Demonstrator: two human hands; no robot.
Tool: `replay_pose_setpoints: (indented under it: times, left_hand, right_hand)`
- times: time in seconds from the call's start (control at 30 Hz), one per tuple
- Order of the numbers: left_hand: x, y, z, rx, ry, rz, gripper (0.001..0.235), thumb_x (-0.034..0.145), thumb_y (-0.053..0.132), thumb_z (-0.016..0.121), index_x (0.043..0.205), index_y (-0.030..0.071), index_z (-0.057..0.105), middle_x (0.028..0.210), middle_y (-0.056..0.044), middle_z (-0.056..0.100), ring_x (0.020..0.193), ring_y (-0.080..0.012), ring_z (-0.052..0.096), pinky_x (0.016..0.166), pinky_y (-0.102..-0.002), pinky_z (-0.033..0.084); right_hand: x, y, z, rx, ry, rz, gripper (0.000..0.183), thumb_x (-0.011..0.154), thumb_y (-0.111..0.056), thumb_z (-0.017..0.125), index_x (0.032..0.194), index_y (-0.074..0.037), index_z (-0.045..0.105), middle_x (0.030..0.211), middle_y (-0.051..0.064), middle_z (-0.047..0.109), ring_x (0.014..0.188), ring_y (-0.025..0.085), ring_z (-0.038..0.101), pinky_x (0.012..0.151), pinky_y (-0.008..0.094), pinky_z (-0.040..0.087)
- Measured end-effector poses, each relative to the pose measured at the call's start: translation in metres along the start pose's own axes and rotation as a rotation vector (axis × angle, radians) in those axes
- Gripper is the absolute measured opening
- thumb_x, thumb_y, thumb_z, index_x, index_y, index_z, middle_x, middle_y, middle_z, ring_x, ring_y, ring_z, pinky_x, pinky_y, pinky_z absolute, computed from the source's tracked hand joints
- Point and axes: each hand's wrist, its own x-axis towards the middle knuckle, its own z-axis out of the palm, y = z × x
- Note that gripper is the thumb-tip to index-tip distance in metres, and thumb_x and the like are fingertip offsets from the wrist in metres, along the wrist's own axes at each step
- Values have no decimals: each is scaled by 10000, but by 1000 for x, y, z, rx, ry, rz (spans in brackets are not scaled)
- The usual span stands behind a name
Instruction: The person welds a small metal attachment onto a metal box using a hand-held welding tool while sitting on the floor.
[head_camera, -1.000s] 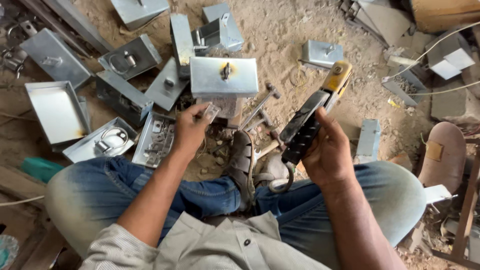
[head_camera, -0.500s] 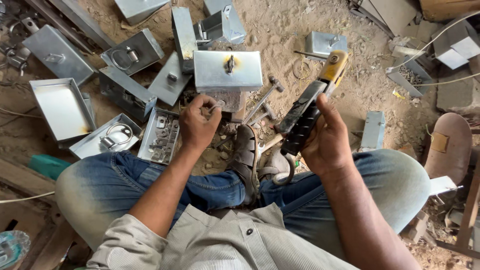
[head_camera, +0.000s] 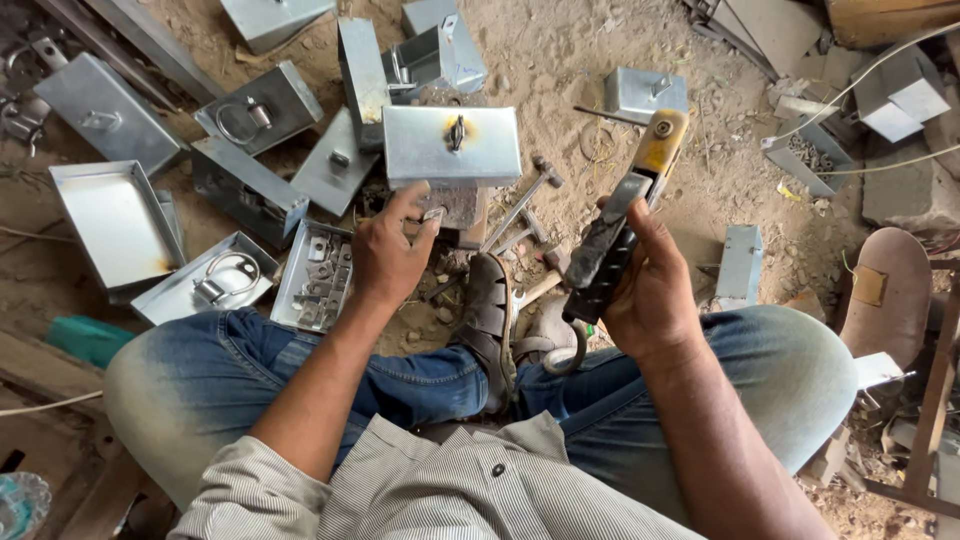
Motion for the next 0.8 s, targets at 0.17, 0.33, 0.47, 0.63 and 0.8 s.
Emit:
replay_pose_setpoints:
  times: [0.17,0.33,0.47,0.63,0.8]
  left_hand:
    - [-3,5,-7,19,-18,8,122,888,170,781,993,144,725,1026,-79,755,826,-182,748,690,-317,591]
    - [-1,5,-15,216,36,91,135,818,198,828,921,163,748,928,-115,717,745,-232,708,599,-315,570]
    - [-2,-1,-15,46,-81,-182,68,985,179,720,1042,143,715,778,-37,760,648,-166,716,587,-319,539]
    - [-3,-13,0,-331,64,-152,84,925,131,742,988,76,740,874,-46,770,708,-93,714,598,-236,568]
    - [-8,-21,7,-460,-21,-328,87,913,107,741,980,57,762,827,-65,767,628,-123,629,531,-261,467]
  right_hand:
    - [-3,4,0,-28,70,4,457,1007,-454,558,1264,-82,623,844,38,651,736,173,663,676,366,581]
    - [-6,7,0,-37,64,-21,471,1028,-455,562,1297,-72,614,866,41,650,769,173,662,684,351,565]
    - [-10,7,2,-41,60,-19,480,1042,-466,559,1303,-66,613,872,41,649,768,177,653,684,342,564]
    - [-16,6,3,-85,94,-13,507,1013,-474,545,1312,-67,584,888,60,643,794,186,681,693,358,578]
    - [-22,7,0,-129,41,-36,530,999,-472,582,1325,-54,556,888,69,627,761,184,664,682,361,580]
